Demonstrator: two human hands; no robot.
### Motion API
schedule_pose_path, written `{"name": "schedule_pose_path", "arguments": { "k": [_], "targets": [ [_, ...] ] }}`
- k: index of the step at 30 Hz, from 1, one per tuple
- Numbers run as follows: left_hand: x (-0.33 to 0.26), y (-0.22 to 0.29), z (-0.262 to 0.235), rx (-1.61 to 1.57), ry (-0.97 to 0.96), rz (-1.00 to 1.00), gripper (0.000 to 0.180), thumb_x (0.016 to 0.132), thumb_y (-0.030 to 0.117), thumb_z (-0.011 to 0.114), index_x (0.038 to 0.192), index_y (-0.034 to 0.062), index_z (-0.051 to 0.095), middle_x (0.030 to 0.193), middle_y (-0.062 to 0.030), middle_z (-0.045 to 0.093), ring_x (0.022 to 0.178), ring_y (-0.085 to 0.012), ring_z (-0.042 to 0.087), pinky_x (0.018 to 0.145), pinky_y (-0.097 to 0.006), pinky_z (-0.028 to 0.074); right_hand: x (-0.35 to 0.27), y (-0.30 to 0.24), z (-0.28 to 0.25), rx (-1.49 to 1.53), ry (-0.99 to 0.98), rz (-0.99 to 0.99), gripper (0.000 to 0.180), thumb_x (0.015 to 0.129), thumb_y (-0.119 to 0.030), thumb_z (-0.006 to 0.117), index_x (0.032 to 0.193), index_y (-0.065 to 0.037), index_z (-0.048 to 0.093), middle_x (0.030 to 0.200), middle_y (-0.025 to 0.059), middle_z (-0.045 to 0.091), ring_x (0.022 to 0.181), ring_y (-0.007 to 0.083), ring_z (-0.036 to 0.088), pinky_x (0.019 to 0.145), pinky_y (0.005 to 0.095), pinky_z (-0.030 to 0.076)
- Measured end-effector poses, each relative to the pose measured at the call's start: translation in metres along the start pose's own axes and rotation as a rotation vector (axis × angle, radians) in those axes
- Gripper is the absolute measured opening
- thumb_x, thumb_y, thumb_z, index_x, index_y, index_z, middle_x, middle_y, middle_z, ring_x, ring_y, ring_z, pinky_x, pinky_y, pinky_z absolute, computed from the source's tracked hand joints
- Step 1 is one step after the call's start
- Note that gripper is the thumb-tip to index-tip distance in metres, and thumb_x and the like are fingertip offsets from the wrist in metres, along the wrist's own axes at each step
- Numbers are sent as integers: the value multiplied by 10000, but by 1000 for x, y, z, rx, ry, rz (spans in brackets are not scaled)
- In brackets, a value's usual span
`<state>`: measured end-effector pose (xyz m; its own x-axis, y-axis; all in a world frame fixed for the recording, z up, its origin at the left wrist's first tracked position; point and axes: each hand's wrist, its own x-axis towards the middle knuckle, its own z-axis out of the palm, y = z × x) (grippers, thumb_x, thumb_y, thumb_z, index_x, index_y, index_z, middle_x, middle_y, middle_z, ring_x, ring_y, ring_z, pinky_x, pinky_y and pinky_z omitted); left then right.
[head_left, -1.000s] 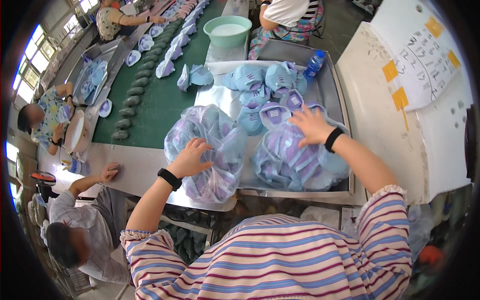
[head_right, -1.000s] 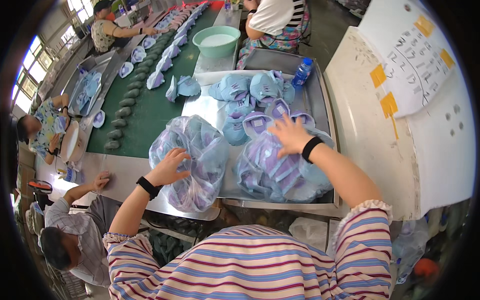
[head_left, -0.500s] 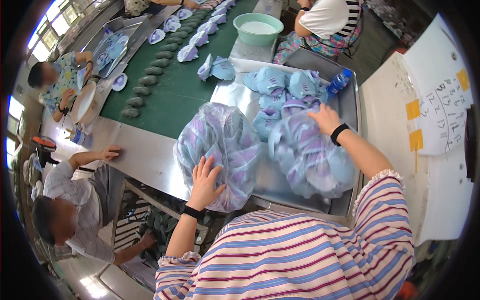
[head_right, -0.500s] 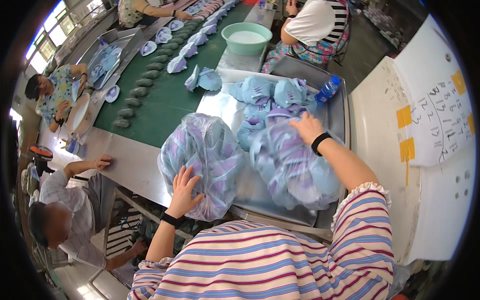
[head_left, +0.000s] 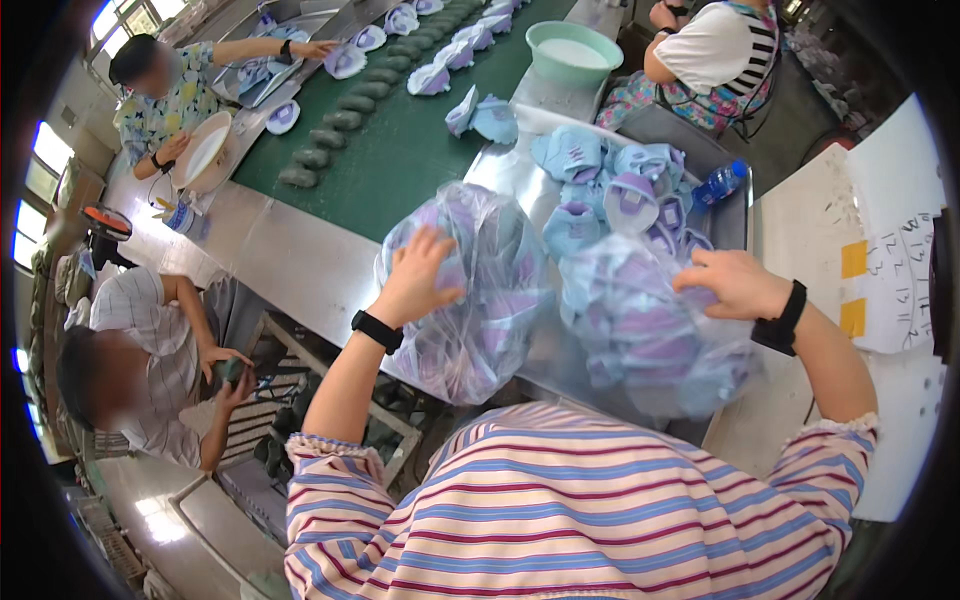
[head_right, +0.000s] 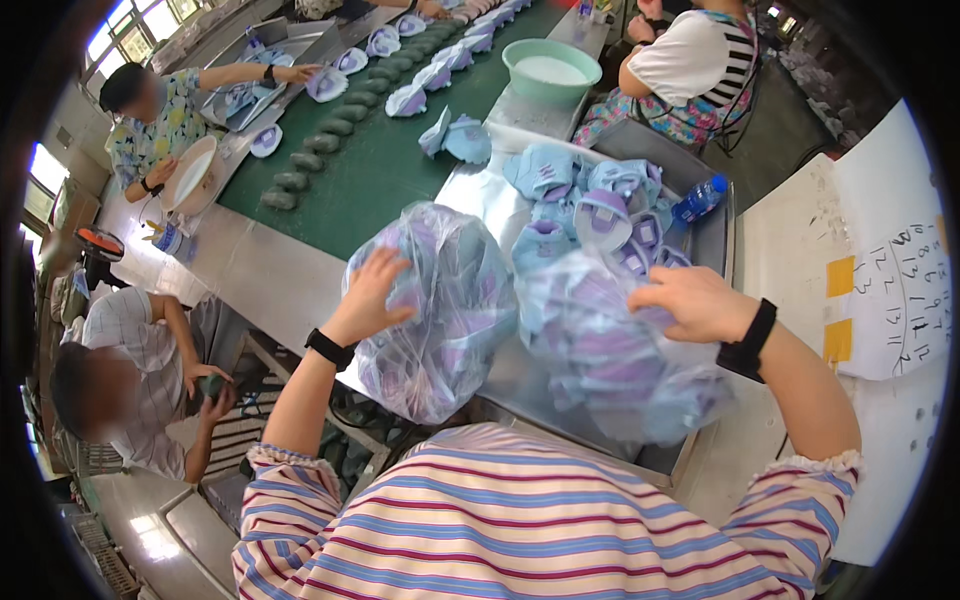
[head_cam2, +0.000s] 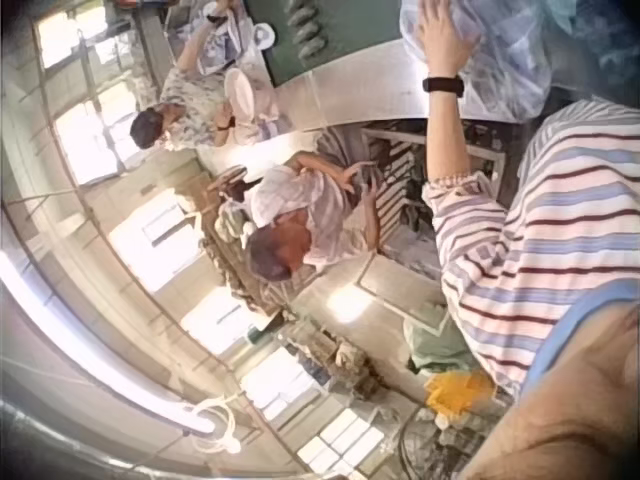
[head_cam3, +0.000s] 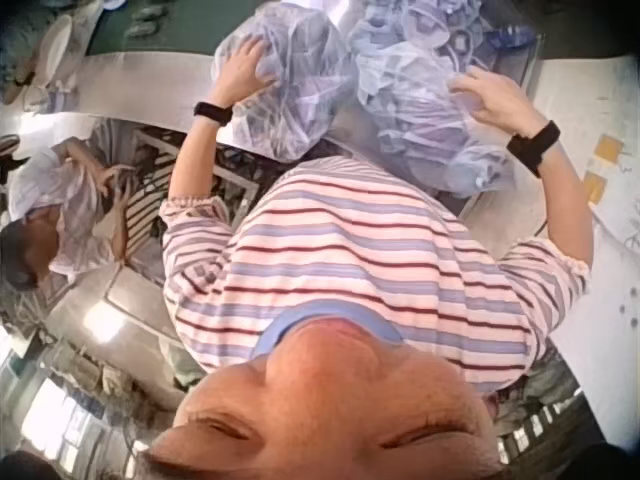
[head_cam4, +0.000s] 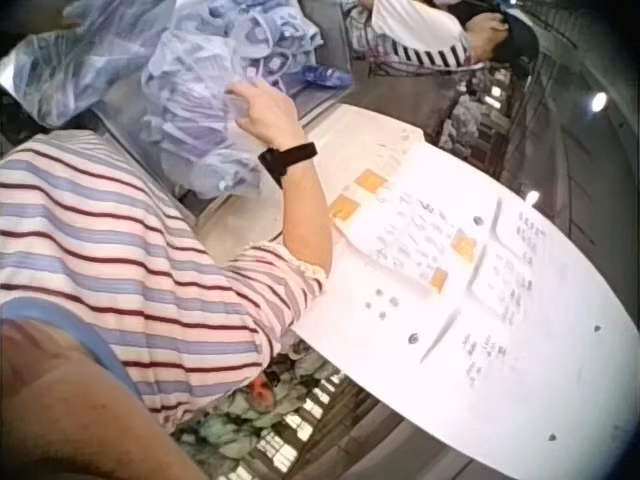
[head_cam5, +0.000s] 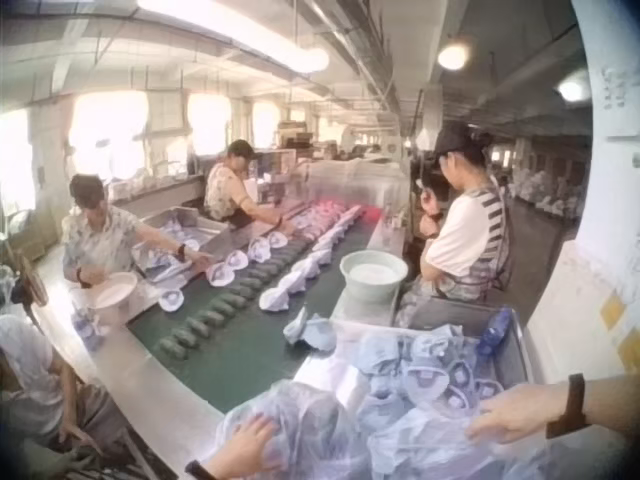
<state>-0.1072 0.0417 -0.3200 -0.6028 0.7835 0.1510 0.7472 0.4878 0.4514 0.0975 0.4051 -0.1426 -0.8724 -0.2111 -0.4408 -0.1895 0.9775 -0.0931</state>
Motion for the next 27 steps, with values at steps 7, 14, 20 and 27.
{"name": "schedule_pose_path", "arguments": {
  "k": [7, 14, 20, 27],
  "targets": [
    [-86, 77, 90, 364, -293, 449, 546, 760, 367, 594, 1287, 282, 480, 1450, -157, 237, 1297, -477, 232, 793, -782, 277, -7, 36, 81, -359, -219, 71, 514, 720, -206, 649, 1213, -312, 552, 1279, 110, 465, 1168, 342, 433, 904, 487, 383],
    [-63, 53, 82, 297, -232, 260, 372, 775, 213, 560, 1143, 161, 539, 1338, -201, 369, 1158, -440, 431, 745, -606, 449, 63, -12, 49, 11, 19, -182, 397, 774, -271, 659, 1139, -141, 571, 1170, 94, 539, 1072, 295, 521, 849, 411, 458],
    [33, 32, -31, -50, -12, -76, 341, 653, 93, 595, 953, 18, 451, 857, -222, 571, 830, -410, 570, 713, -479, 456, 98, -43, 5, 24, 25, -166, 344, 751, -221, 666, 1063, -101, 588, 1061, 106, 602, 994, 285, 565, 841, 394, 462],
    [57, 41, -152, -485, 316, -40, 395, 701, 114, 599, 1035, -40, 457, 886, -135, 540, 830, -219, 560, 699, -324, 468, 70, 31, 13, 340, 301, -66, 407, 779, -232, 658, 1131, -50, 565, 1100, 158, 607, 1009, 296, 588, 836, 394, 469]
  ]
}}
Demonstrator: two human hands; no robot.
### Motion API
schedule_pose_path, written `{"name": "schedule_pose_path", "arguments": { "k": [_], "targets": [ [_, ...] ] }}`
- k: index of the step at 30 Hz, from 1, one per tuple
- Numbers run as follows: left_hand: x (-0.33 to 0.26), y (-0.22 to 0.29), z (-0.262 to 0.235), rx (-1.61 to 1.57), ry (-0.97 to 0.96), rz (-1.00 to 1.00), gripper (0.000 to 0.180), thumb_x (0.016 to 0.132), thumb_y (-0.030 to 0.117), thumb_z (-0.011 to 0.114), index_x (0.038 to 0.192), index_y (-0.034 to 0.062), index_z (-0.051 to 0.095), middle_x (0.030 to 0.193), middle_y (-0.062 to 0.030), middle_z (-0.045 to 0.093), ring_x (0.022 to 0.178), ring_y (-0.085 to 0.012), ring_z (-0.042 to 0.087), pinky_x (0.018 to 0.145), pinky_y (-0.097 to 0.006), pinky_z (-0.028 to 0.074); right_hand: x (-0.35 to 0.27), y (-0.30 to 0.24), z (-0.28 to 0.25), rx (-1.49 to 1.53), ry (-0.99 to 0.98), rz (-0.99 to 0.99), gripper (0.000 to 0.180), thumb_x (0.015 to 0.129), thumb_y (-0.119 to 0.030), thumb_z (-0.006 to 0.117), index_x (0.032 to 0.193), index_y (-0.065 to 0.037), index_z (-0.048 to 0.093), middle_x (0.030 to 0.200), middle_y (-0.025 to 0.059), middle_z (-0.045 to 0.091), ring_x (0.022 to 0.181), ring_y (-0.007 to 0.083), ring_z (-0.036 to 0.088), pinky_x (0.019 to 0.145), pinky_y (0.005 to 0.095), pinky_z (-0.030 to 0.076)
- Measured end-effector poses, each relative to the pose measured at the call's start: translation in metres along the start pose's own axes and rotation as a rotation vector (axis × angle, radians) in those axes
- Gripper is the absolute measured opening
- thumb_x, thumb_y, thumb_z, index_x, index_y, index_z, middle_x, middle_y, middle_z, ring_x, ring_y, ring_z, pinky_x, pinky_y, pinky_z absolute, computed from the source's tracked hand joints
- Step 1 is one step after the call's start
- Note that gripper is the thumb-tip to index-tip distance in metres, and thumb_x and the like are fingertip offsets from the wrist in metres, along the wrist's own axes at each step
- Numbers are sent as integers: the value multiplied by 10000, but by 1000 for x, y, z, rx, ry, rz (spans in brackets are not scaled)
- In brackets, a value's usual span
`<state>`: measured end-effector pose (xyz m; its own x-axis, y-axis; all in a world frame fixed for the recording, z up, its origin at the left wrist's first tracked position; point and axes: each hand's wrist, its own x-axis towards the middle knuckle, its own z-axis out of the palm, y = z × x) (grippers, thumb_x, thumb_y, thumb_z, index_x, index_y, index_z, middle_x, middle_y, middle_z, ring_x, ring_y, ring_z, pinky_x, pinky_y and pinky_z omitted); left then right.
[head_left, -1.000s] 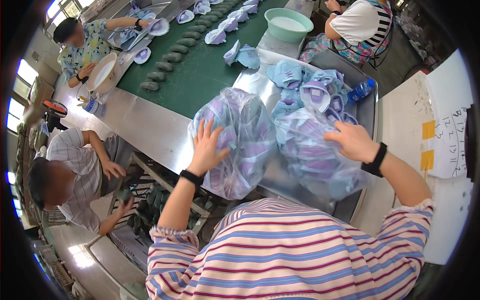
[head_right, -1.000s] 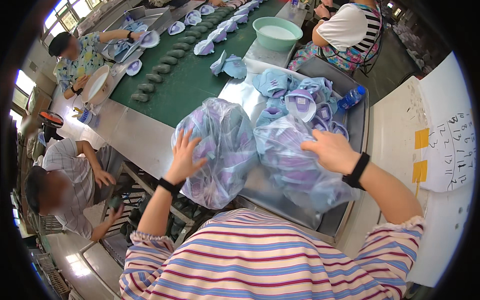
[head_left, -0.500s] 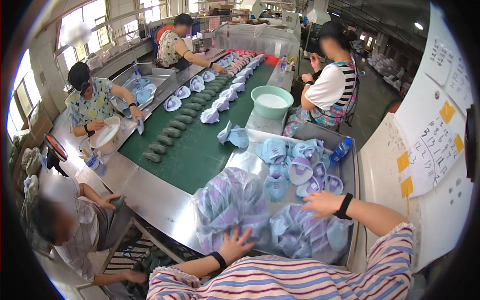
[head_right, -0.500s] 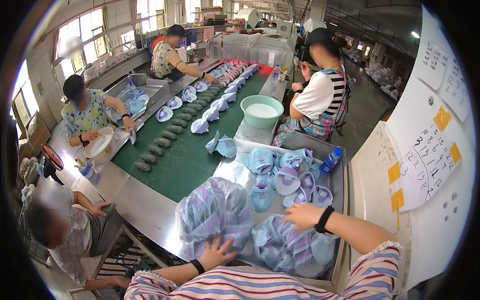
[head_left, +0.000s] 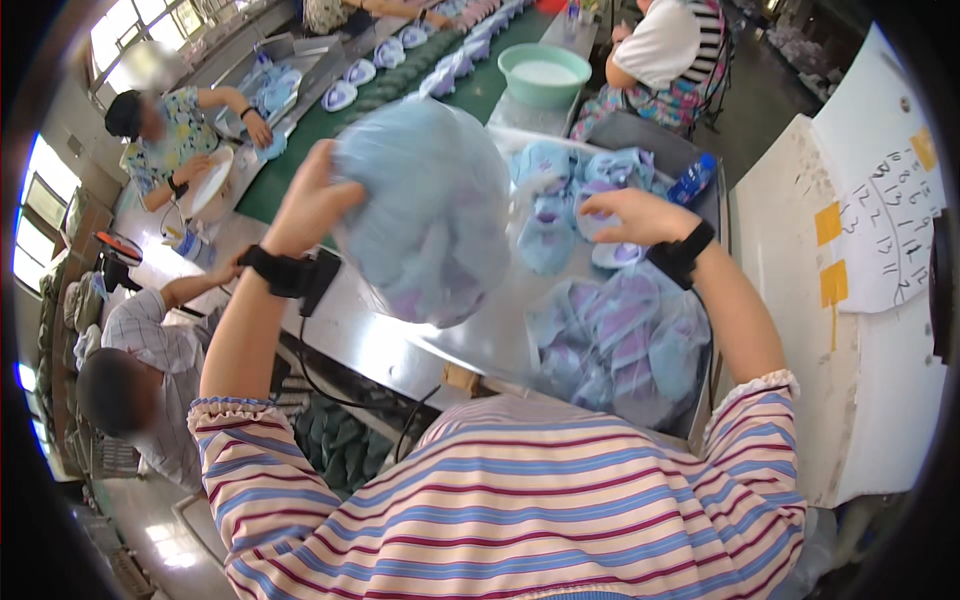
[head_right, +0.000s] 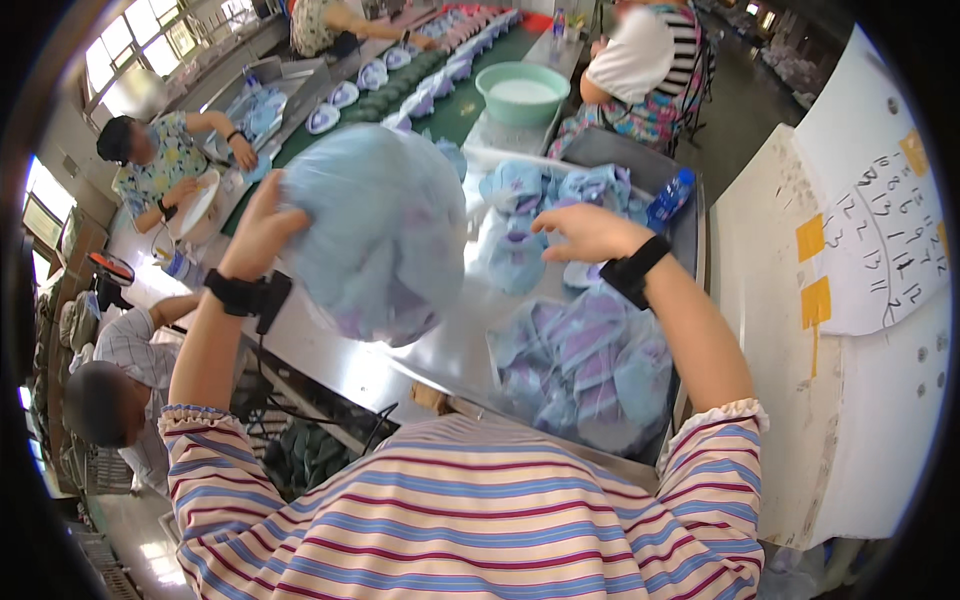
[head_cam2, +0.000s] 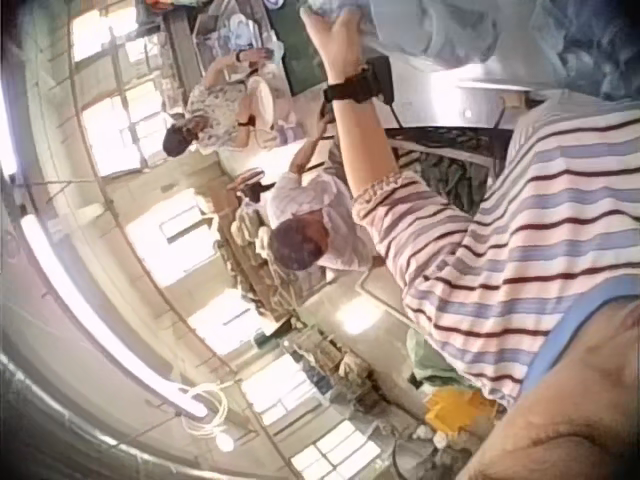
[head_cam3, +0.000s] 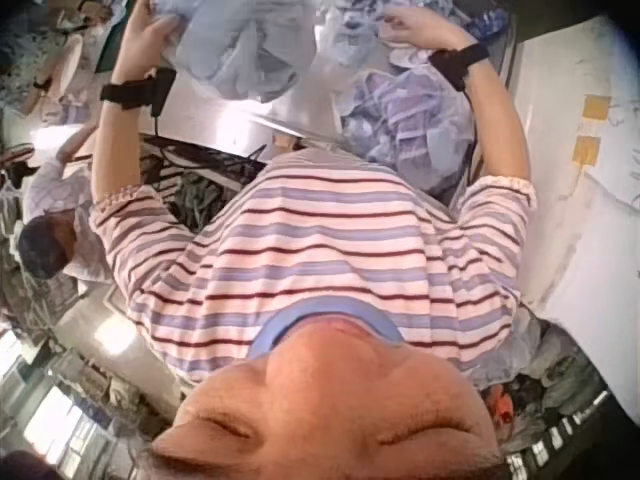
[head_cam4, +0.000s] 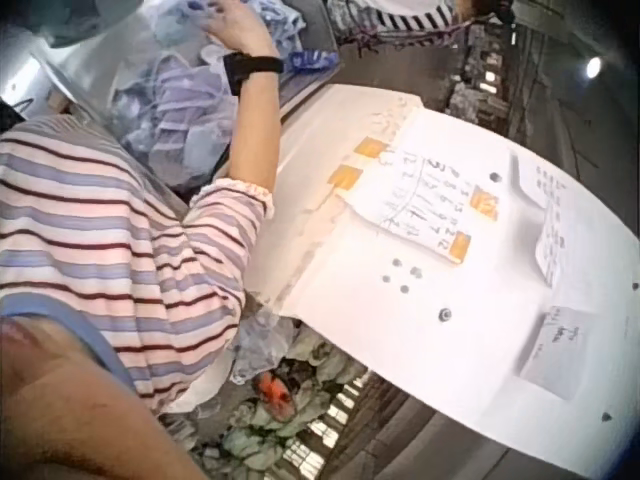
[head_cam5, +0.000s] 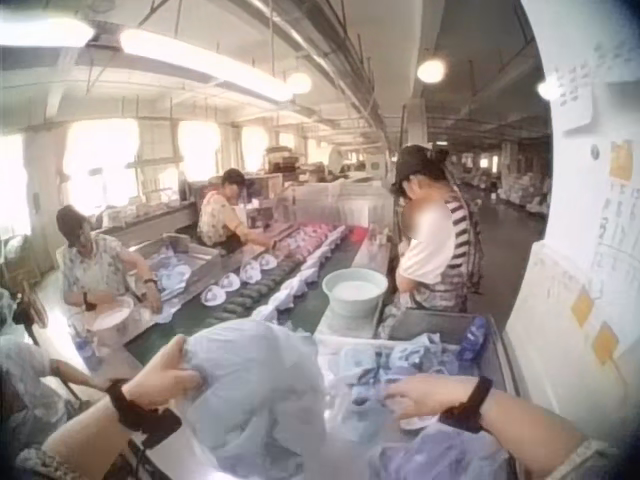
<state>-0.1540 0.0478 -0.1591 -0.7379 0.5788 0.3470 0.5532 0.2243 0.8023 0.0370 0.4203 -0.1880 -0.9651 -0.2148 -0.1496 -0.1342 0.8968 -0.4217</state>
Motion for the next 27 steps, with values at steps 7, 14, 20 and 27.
{"name": "schedule_pose_path", "arguments": {
  "k": [7, 14, 20, 27],
  "targets": [
    [-171, -172, 8, -203, 47, -939, 553, 776, 125, 596, 1272, -22, 400, 1045, -180, 508, 837, -209, 557, 620, -317, 491, -6, 5, 12, 188, -227, 45, 497, 766, -186, 674, 1212, -36, 516, 1166, 127, 588, 1017, 256, 590, 806, 357, 491],
    [-136, -146, 42, 181, -189, -468, 441, 743, 166, 616, 1149, 13, 544, 1172, -164, 523, 1029, -290, 536, 840, -357, 459, 91, -43, 9, 144, -164, -296, 271, 794, -195, 624, 997, -15, 621, 919, 133, 661, 815, 237, 638, 712, 338, 491],
    [-98, -150, 95, 486, 27, 20, 462, 703, 214, 706, 1100, 40, 545, 1055, -149, 538, 985, -311, 527, 850, -416, 443, 200, -84, 141, -68, 177, -128, 325, 746, -305, 670, 897, -23, 616, 896, 184, 617, 850, 335, 612, 713, 418, 487],
    [-119, -130, 108, 438, -353, -256, 544, 623, 270, 780, 1023, 20, 509, 999, -167, 533, 967, -342, 518, 814, -448, 443, 194, -100, 111, 1255, 159, 66, 153, 837, -161, 626, 786, -26, 572, 684, 59, 583, 586, 164, 562, 519, 266, 413]
  ]
}}
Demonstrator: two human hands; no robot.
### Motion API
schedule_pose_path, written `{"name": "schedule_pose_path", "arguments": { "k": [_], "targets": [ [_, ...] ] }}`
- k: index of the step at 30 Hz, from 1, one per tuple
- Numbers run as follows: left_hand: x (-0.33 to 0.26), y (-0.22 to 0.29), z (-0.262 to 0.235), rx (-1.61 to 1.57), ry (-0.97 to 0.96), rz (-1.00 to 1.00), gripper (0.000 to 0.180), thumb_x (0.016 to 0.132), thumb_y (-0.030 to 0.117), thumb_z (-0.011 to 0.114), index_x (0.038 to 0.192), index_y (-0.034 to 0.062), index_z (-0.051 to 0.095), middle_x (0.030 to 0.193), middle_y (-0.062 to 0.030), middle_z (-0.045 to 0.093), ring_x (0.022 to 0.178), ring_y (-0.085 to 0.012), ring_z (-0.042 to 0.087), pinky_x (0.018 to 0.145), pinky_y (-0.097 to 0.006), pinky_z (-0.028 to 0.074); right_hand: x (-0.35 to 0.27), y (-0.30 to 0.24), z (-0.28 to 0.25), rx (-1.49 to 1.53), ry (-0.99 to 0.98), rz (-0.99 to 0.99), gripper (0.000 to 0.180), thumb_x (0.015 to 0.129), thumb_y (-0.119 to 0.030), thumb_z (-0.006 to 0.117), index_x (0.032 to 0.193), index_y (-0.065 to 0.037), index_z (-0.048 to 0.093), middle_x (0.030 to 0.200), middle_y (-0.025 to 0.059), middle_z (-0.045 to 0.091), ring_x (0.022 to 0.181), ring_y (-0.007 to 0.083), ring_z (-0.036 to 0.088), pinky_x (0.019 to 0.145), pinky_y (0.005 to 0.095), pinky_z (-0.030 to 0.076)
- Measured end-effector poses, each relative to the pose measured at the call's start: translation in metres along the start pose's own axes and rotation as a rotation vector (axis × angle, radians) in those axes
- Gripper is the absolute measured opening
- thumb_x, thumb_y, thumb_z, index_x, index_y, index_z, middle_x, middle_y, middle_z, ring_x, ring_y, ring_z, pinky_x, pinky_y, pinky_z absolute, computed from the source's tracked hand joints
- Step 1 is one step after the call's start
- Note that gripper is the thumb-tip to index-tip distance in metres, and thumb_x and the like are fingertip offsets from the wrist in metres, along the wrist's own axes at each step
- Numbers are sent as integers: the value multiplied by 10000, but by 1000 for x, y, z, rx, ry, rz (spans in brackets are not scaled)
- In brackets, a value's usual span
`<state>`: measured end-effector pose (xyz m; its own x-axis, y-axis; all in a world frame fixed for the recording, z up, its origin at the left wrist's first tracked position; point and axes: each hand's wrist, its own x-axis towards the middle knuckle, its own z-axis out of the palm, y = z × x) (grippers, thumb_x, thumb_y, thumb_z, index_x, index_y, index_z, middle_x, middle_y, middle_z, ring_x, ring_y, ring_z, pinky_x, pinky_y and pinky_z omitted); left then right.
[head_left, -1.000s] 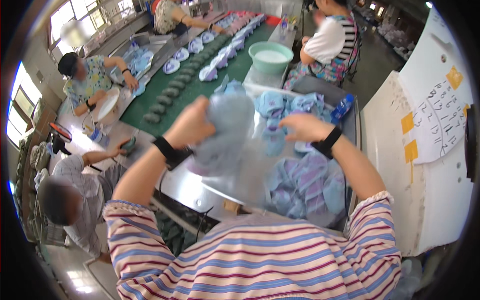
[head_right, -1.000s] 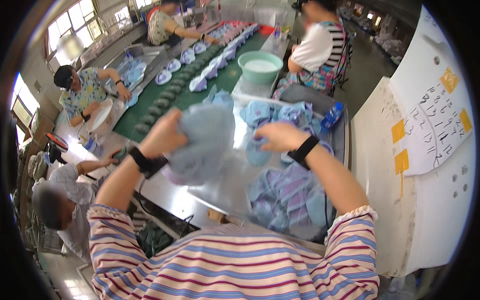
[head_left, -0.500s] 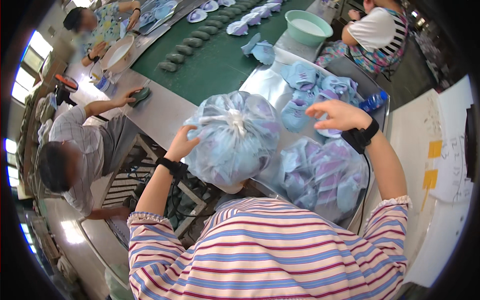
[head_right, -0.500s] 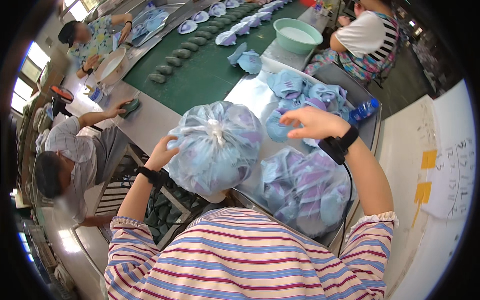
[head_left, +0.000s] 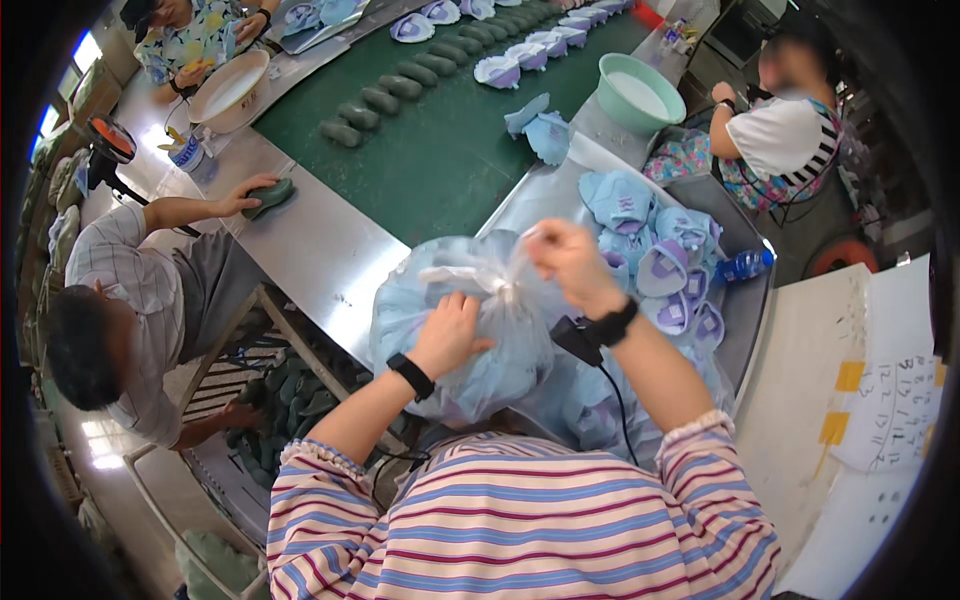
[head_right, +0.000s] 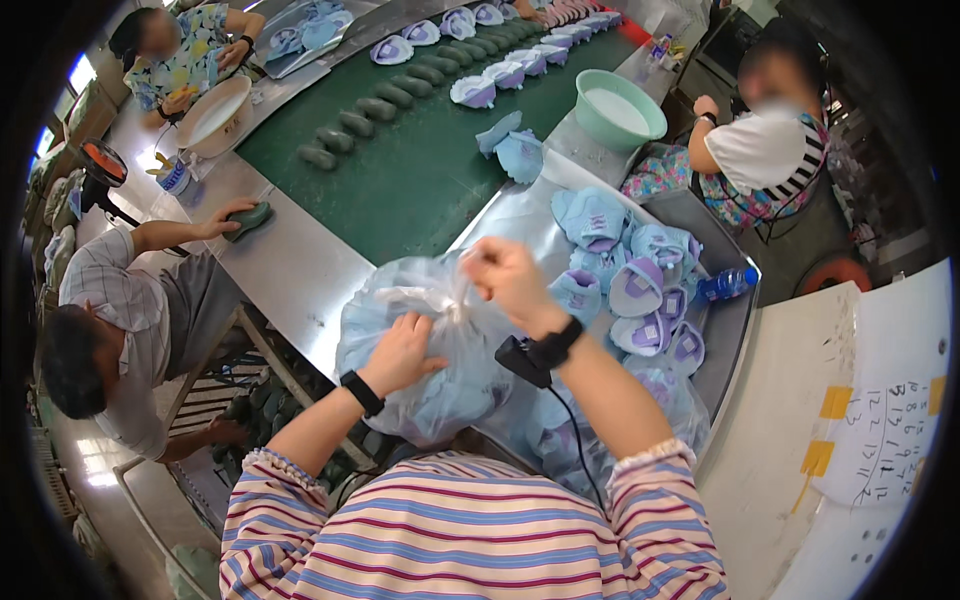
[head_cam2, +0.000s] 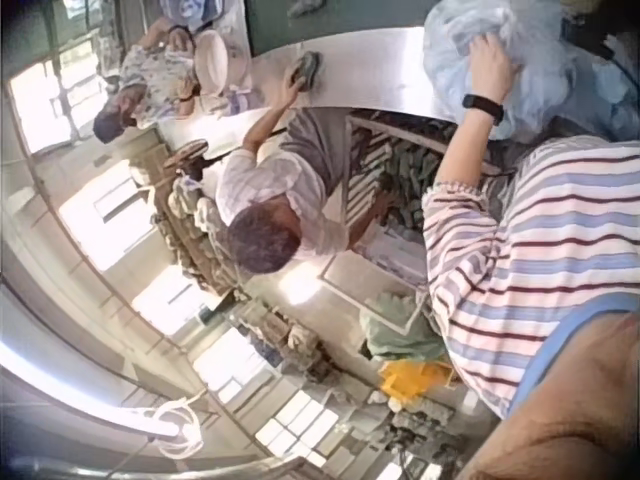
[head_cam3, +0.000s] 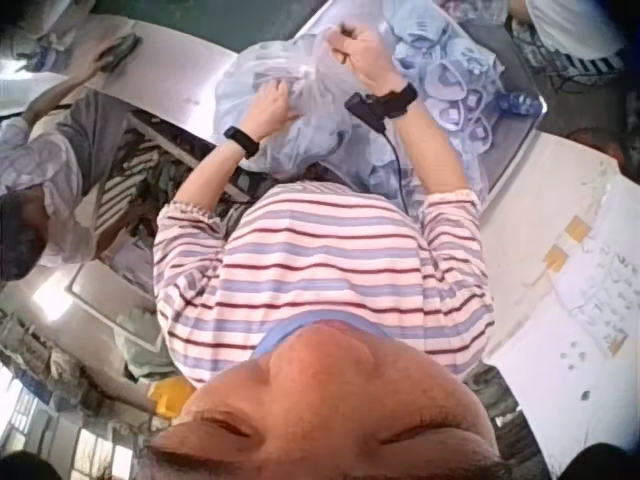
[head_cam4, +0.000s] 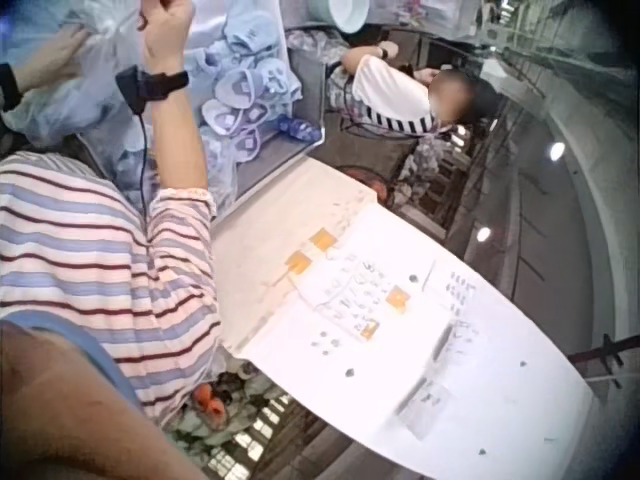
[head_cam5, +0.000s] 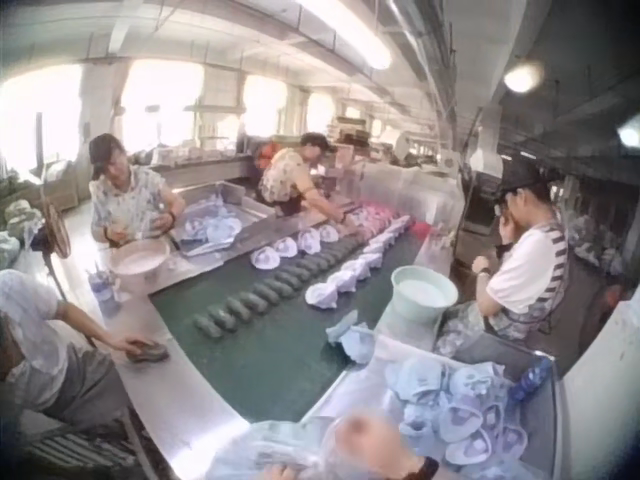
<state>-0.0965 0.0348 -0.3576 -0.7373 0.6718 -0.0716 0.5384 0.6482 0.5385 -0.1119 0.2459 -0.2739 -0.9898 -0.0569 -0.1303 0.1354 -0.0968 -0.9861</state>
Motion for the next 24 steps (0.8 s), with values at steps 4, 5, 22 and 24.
{"name": "schedule_pose_path", "arguments": {
  "k": [4, 5, 22, 24],
  "targets": [
    [4, -7, 0, -147, 57, 72, 595, 641, 244, 779, 1088, 3, 469, 1062, -202, 502, 947, -377, 537, 784, -406, 473, -23, -81, 1, 236, -178, -322, 162, 880, -167, 594, 847, -11, 564, 771, 35, 581, 592, 92, 549, 504, 233, 402],
    [5, -5, -4, -171, 53, 61, 616, 641, 240, 780, 1109, 0, 458, 1082, -206, 490, 944, -381, 541, 782, -409, 476, -27, -83, -1, 180, -247, -346, 173, 882, -176, 594, 865, -7, 564, 787, 41, 587, 598, 95, 555, 509, 237, 407],
    [44, 49, -74, -107, 182, 409, 185, 721, -8, 508, 865, 26, 619, 856, -132, 611, 724, -351, 599, 646, -414, 498, 2, 10, -12, -1339, -197, -729, 263, 757, -234, 568, 919, -33, 519, 799, 142, 566, 768, 328, 567, 702, 385, 454],
    [40, 52, -84, -140, 212, 415, 241, 703, -27, 500, 890, 31, 641, 828, -142, 615, 728, -350, 596, 648, -407, 498, -7, 23, 2, -1160, -102, -653, 150, 787, -201, 514, 846, -65, 498, 644, 133, 566, 640, 327, 593, 556, 420, 464]
  ]
}}
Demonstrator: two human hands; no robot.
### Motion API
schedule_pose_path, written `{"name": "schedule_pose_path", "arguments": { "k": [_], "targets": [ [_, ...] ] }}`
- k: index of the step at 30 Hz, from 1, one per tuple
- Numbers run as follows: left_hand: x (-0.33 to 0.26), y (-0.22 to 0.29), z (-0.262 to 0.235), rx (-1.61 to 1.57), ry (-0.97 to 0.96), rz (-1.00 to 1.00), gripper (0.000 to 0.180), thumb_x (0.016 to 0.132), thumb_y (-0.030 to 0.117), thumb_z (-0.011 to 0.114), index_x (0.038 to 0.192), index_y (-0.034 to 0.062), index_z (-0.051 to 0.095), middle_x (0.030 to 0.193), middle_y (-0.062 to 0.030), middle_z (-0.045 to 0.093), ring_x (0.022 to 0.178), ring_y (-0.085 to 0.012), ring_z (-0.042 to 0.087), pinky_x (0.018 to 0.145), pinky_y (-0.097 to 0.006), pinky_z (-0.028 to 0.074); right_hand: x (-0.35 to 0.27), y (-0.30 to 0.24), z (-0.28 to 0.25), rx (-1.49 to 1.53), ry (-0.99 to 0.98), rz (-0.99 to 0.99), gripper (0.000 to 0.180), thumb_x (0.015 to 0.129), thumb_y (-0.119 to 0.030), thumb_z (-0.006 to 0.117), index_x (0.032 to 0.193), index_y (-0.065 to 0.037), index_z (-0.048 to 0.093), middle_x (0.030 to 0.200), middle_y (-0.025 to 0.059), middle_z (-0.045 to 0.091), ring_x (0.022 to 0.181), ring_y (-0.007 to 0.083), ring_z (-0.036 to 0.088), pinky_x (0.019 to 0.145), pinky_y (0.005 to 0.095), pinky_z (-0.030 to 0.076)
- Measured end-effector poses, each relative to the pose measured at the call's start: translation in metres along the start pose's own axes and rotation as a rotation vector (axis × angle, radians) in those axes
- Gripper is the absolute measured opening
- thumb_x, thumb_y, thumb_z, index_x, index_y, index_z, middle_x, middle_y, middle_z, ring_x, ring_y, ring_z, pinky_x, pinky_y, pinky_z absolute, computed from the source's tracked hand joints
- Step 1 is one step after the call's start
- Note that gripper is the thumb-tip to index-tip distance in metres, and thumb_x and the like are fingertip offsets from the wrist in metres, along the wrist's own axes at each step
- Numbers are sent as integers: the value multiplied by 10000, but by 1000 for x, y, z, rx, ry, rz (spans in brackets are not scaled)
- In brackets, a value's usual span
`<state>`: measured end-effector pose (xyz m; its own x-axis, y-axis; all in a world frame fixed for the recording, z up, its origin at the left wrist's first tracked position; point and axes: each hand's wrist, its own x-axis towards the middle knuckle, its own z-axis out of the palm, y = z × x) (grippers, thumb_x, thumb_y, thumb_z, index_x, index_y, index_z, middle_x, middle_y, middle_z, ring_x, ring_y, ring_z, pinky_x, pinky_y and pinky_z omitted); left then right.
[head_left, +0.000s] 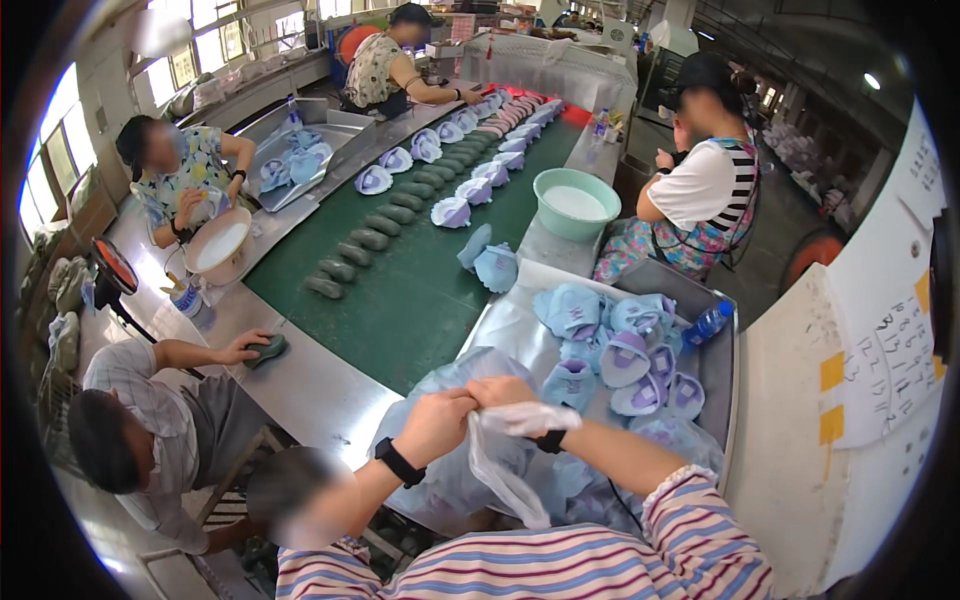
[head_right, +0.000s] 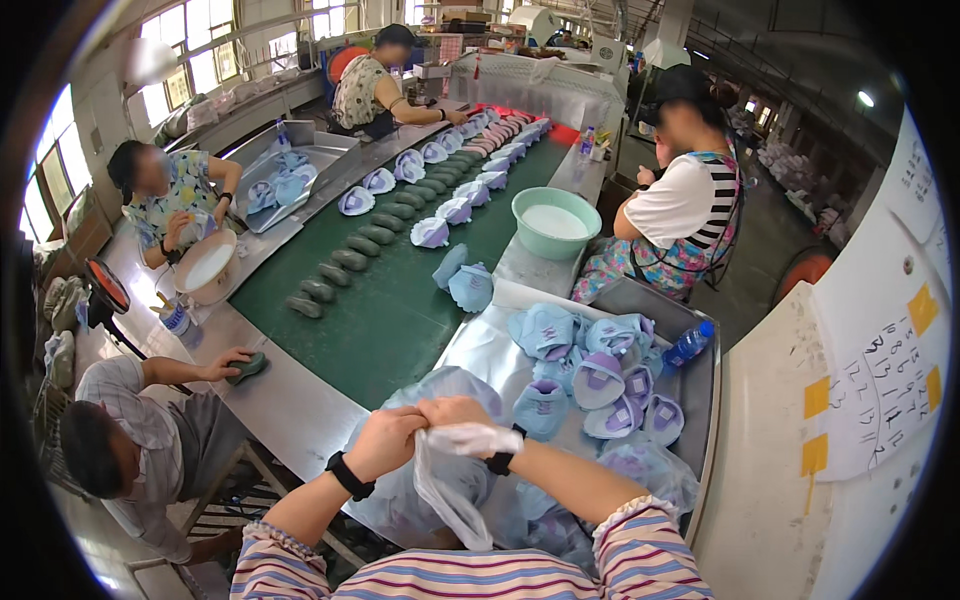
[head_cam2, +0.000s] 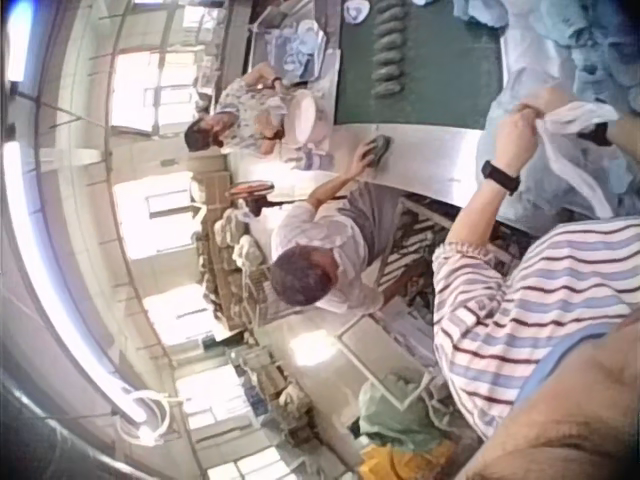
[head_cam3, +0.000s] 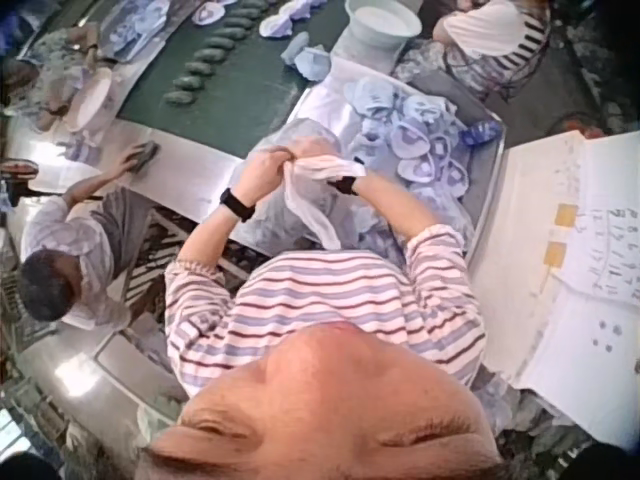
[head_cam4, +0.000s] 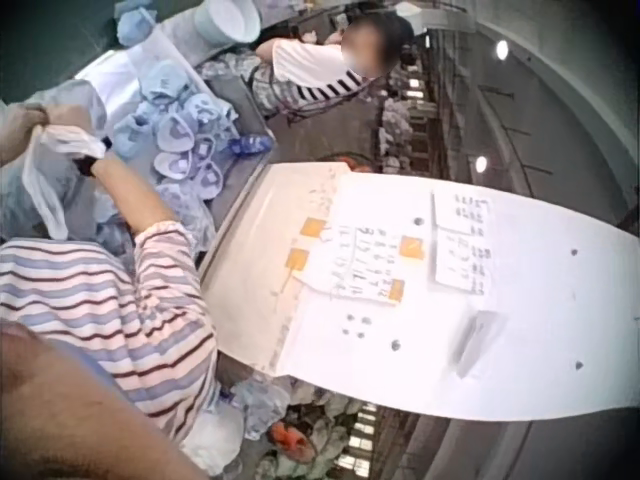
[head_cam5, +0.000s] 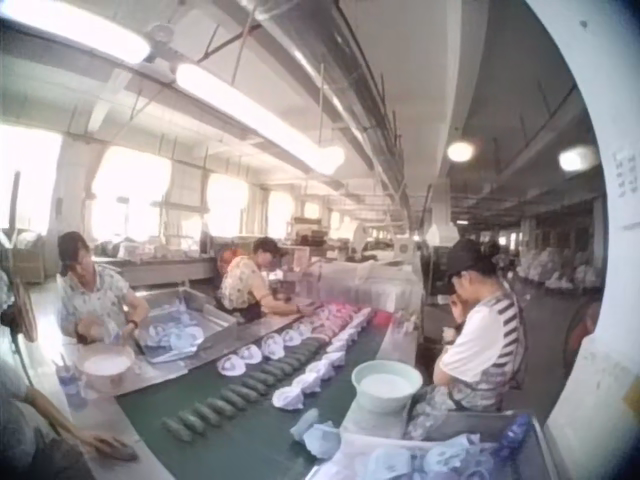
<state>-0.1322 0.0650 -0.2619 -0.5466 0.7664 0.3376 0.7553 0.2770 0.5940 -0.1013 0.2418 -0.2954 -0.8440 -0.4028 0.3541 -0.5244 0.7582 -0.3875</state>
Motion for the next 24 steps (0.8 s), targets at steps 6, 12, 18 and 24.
{"name": "schedule_pose_path", "arguments": {
  "k": [6, 12, 18, 24],
  "targets": [
    [-96, -91, -75, 337, 349, -446, 54, 670, 43, 550, 660, 33, 603, 628, -162, 561, 626, -351, 575, 594, -440, 462, -67, 113, -61, -276, 143, 425, 32, 771, -76, 504, 802, -69, 511, 711, 143, 594, 665, 355, 597, 568, 464, 442],
    [-81, -55, -25, 206, -55, -194, 502, 624, 113, 675, 1108, 124, 543, 1335, -139, 406, 1283, -395, 295, 1032, -518, 261, -34, 59, -38, -169, 280, 149, 398, 675, -15, 511, 1072, -26, 538, 1010, 171, 553, 1004, 361, 494, 868, 425, 404],
    [-73, -44, 28, 523, -358, -48, 459, 720, 132, 605, 1171, 137, 521, 1088, -93, 502, 1080, -277, 476, 847, -427, 425, -10, -10, 4, -41, -756, 178, 360, 722, -99, 549, 1075, -148, 604, 1015, 100, 606, 1004, 301, 559, 849, 436, 433],
    [-83, -53, -52, 587, -82, -80, 44, 693, 79, 555, 718, 106, 531, 806, -68, 502, 795, -269, 551, 571, -389, 471, -101, 144, -71, -1087, -349, 385, 424, 846, -196, 492, 1268, -155, 495, 1312, -2, 488, 1212, 299, 419, 958, 626, 277]
  ]
}}
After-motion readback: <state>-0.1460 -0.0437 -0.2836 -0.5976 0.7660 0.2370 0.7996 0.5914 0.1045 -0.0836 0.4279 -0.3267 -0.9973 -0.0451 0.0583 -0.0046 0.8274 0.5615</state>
